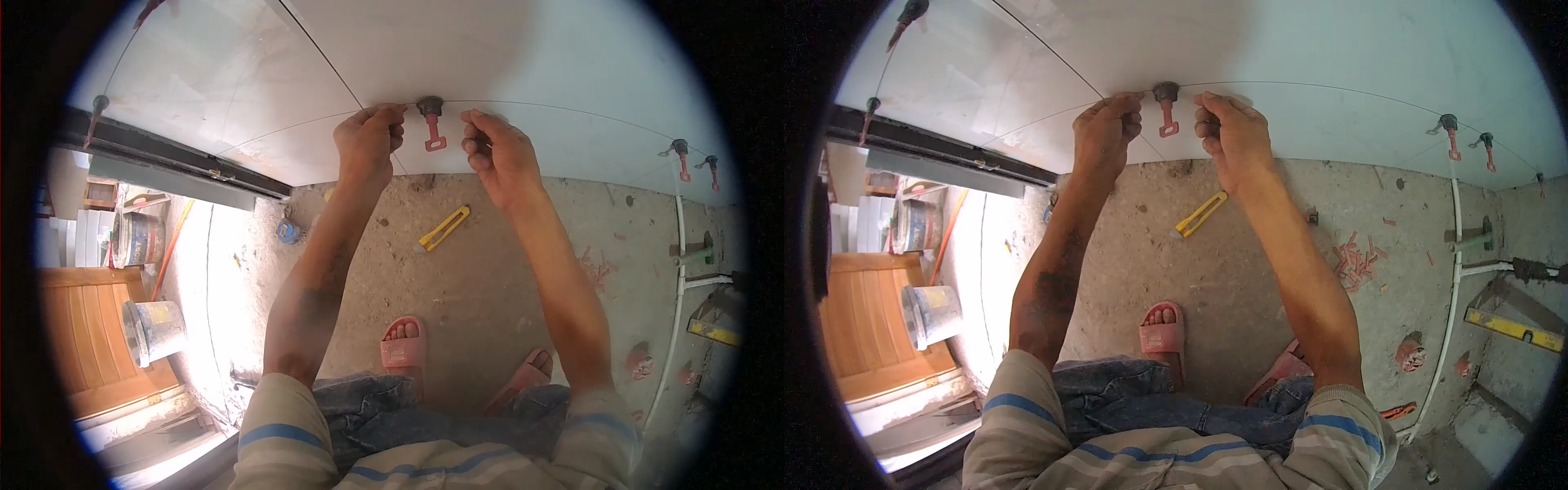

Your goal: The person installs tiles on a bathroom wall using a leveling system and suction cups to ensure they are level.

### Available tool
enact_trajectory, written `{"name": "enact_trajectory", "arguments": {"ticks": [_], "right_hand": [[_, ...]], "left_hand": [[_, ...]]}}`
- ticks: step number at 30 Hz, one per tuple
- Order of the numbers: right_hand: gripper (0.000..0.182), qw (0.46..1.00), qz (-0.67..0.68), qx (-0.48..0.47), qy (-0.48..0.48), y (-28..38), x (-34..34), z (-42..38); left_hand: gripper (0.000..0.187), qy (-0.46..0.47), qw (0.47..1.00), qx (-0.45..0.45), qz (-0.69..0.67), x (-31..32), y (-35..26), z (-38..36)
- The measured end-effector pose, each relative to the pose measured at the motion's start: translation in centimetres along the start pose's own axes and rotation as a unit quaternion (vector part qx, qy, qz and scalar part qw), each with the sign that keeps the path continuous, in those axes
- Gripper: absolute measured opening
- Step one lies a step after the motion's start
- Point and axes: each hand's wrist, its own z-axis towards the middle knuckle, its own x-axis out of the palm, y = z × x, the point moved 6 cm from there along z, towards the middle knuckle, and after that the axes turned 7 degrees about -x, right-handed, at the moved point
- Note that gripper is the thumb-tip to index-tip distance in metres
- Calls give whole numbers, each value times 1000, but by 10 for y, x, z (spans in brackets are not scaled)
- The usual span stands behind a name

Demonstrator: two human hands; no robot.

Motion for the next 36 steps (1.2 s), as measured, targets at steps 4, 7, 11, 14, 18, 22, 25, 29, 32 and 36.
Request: {"name": "enact_trajectory", "arguments": {"ticks": [4, 7, 11, 14, 18, 22, 25, 29, 32, 36], "right_hand": [[17, 1000, 0, -2, 11, -1, 0, 1], [17, 1000, -1, -6, 11, 0, 0, 1], [18, 1000, 3, -8, 17, 0, 2, 1], [19, 1000, 2, -5, 12, 1, 0, 2], [20, 1000, 3, -11, 6, 3, -2, 1], [20, 1000, 9, -8, 8, 7, -3, 2], [20, 1000, 9, -10, 10, 7, -5, 4], [18, 1000, 9, -10, 7, 12, -3, 4], [18, 1000, 19, -13, 14, 13, -1, 6], [17, 1000, 21, 6, 10, 3, 3, 8]], "left_hand": [[12, -6, 1000, -12, -11, 1, 0, -2], [13, -9, 999, -40, 9, 4, -2, -7], [16, 3, 998, -67, 10, 3, 0, 0], [9, -5, 996, -89, -13, 4, 2, 4], [2, -36, 993, -103, -36, 8, 2, 3], [4, -51, 995, -83, -15, 10, 2, 2], [5, -61, 995, -78, -16, 9, 4, 4], [9, -89, 993, -75, -26, 11, 4, 1], [9, -95, 991, -71, -66, 17, 8, -1], [7, -122, 986, -62, -98, 20, 11, -3]]}}
